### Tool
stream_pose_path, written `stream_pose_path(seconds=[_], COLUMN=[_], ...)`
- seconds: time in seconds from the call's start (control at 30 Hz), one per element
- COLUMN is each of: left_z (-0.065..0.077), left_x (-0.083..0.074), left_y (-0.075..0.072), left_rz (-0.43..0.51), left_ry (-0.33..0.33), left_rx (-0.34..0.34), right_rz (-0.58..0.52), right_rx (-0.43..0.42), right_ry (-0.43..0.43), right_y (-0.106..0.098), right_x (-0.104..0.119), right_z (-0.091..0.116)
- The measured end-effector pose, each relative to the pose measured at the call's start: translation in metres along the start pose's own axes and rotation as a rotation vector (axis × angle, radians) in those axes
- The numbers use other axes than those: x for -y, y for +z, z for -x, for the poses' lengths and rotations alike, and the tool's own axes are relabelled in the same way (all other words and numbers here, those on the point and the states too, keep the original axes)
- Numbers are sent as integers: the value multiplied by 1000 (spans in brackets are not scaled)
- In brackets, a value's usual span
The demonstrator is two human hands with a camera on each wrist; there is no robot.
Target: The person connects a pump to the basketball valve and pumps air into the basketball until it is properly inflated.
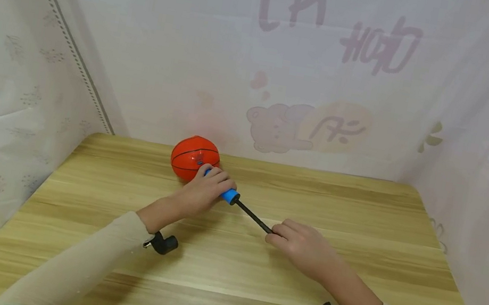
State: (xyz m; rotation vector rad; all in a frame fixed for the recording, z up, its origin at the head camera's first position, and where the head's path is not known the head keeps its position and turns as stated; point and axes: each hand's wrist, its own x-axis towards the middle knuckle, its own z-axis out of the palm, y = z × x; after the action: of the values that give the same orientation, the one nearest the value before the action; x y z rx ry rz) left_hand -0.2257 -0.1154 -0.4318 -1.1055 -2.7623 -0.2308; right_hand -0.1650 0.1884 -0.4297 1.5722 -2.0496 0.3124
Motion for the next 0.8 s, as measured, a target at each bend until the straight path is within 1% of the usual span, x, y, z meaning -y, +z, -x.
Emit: stream_pose_path(seconds=[0.2, 0.33, 0.47, 0.7, 0.8], left_z=[-1, -1, -2, -2, -2], left_x=[-3, -6, -8, -9, -10], left_y=[0, 0, 1, 2, 2], left_rz=[-27, -32, -35, -38, -34], left_ry=[5, 0, -10, -15, -17], left_rx=[21, 37, 30, 23, 24], right_rz=[-5, -11, -5, 23, 17], right_rx=[27, 68, 99, 81, 77], right_ry=[34, 72, 106, 100, 104], right_y=[4, 11, 21, 36, 41], right_x=[-1, -5, -9, -17, -20], right_z=[-7, -16, -27, -47, -53])
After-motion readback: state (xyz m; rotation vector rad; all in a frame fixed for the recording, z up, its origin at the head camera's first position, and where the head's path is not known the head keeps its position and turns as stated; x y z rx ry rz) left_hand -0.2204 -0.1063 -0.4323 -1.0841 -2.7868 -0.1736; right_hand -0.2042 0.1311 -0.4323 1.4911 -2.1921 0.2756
